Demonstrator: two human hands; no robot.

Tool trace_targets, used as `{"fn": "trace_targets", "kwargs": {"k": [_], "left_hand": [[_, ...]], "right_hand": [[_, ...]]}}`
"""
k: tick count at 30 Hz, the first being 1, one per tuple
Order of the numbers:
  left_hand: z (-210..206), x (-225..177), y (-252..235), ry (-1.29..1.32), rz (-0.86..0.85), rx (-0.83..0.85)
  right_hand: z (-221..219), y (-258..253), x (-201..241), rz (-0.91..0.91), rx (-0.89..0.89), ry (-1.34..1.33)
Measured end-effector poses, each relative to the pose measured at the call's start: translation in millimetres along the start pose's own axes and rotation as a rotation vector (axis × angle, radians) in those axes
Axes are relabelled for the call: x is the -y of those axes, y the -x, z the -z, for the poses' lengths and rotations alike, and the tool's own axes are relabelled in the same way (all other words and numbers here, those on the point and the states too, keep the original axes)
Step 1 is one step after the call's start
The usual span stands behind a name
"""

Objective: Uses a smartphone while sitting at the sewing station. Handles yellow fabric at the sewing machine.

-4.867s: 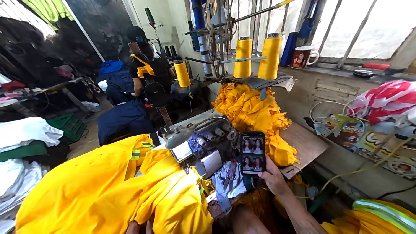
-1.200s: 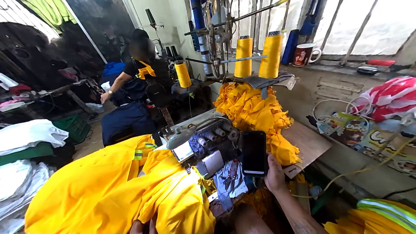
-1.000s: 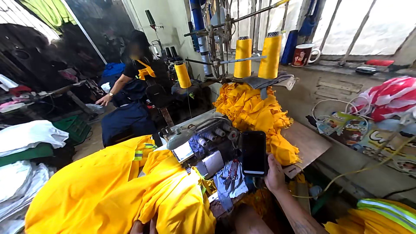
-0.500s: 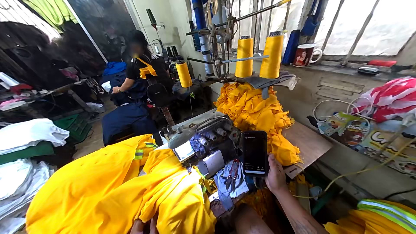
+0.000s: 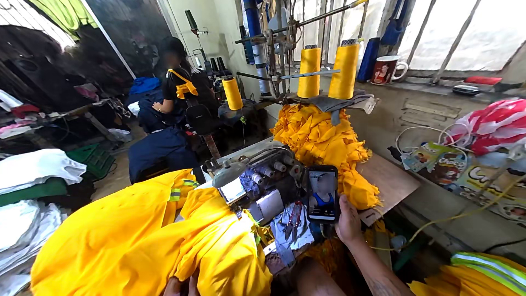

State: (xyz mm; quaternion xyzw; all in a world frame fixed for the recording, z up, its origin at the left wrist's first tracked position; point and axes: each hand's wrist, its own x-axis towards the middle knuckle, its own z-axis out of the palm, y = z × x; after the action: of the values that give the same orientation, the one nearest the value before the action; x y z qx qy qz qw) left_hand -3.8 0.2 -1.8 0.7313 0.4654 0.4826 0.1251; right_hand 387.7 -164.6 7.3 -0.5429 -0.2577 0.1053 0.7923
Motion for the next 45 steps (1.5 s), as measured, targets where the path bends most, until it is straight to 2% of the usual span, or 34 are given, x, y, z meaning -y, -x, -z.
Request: {"fn": "trace_targets", "kwargs": {"k": [15, 24, 32, 36, 45], "left_hand": [[0.6, -2.1, -1.2, 0.056, 0.016, 0.005], [2.3, -3.3, 2.8, 0.043, 0.0, -0.027], [1.1, 0.5, 2.6, 0.132, -0.011, -0.007], [-0.1, 3.1, 2.4, 0.073, -0.041, -0.028], [-0.6, 3.0, 2.7, 0.119, -0.012, -0.019]], "right_hand": [[0.2, -5.8, 0.6, -0.08, 0.027, -0.052], [0.1, -1.1, 1.2, -0.056, 0.036, -0.084], [-1.1, 0.7, 1.5, -0.018, 0.037, -0.097], [-1.5, 0.2, 0.5, -0.019, 0.031, -0.105], [1.0, -0.1, -2.4, -0.022, 0.027, -0.089]]}}
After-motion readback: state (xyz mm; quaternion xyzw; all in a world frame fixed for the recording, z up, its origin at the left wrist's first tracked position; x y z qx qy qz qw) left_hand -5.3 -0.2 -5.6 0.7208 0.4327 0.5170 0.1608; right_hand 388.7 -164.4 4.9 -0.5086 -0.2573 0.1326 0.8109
